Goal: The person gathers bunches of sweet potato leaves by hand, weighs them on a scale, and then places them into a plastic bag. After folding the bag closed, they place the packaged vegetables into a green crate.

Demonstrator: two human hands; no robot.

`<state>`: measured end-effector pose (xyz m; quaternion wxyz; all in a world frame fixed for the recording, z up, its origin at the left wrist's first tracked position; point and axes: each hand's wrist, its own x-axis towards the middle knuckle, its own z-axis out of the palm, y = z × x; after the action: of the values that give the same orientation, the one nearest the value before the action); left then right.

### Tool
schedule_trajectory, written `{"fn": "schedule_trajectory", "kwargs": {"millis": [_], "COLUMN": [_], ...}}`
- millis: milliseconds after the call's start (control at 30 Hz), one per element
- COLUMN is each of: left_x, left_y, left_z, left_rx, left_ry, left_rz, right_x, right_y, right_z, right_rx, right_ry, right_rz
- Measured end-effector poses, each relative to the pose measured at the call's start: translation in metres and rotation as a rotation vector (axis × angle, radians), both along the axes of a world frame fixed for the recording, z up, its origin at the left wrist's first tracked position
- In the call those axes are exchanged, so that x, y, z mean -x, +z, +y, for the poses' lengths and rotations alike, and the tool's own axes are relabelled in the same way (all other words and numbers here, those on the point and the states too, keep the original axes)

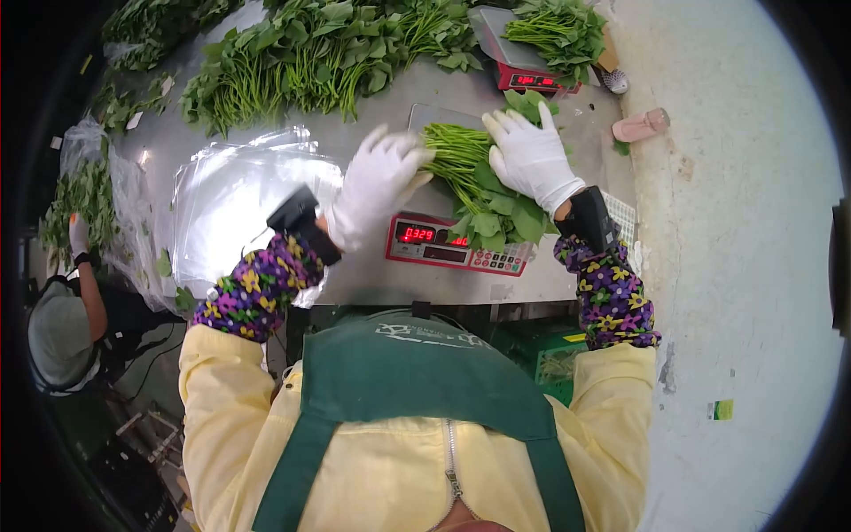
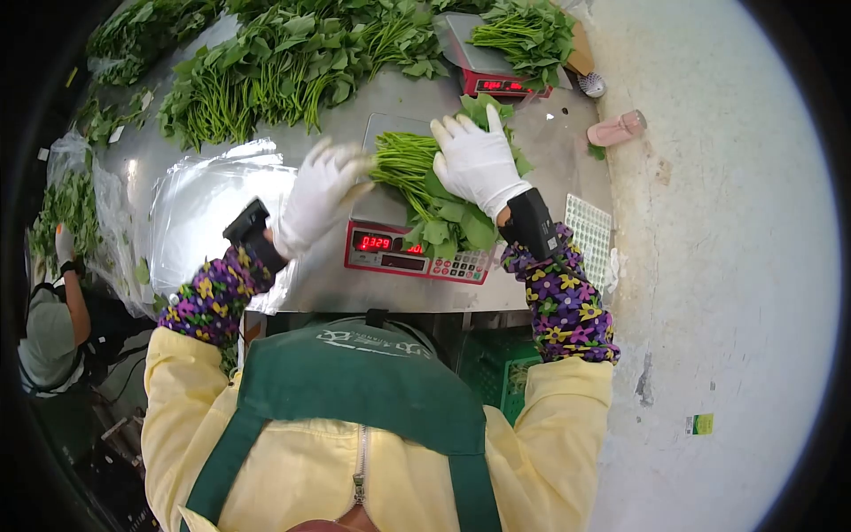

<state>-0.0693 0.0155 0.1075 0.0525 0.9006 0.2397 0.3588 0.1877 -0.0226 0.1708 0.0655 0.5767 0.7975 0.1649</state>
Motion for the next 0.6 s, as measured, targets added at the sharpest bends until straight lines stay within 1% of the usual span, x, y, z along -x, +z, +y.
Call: {"fn": "schedule_trajectory", "kwargs": {"millis": [33,67,100,167,233,300,333,400,467,533,567,600], "left_x": [0.001,0.002,-0.004,-0.024,-0.041,-0.053,-0.057,-0.061,-0.065,-0.074,-0.082,-0.090], "left_y": [-0.014,-0.022,-0.040,-0.059,-0.068,-0.068,-0.067,-0.065,-0.056,-0.039,-0.026,-0.023], "left_z": [-0.013,-0.027,-0.043,-0.062,-0.066,-0.065,-0.064,-0.062,-0.055,-0.047,-0.038,-0.026], "left_rx": [0.012,0.055,0.106,0.077,0.043,-0.031,-0.037,0.001,-0.016,-0.019,-0.034,-0.048], "left_ry": [-0.006,-0.061,-0.095,-0.084,-0.071,-0.020,-0.016,-0.060,-0.071,-0.043,-0.050,-0.051], "left_rz": [-0.047,-0.030,-0.009,0.035,0.036,0.248,0.244,0.387,0.342,0.125,-0.068,-0.074], "right_x": [-0.006,-0.012,-0.015,-0.027,-0.029,-0.030,-0.031,-0.032,-0.035,-0.037,-0.037,-0.036], "right_y": [-0.010,-0.019,-0.025,-0.051,-0.056,-0.055,-0.055,-0.054,-0.056,-0.057,-0.056,-0.055], "right_z": [-0.004,-0.008,-0.012,-0.014,-0.013,-0.012,-0.013,-0.011,-0.010,-0.008,-0.007,-0.006], "right_rx": [-0.009,-0.017,0.007,0.010,0.029,0.029,0.034,0.025,0.063,0.051,0.096,0.139], "right_ry": [0.032,0.064,0.060,0.049,0.023,0.027,0.028,0.041,0.048,0.061,0.062,0.060], "right_rz": [0.019,0.037,0.061,0.088,0.105,0.111,0.123,0.123,0.165,0.178,0.195,0.210]}}
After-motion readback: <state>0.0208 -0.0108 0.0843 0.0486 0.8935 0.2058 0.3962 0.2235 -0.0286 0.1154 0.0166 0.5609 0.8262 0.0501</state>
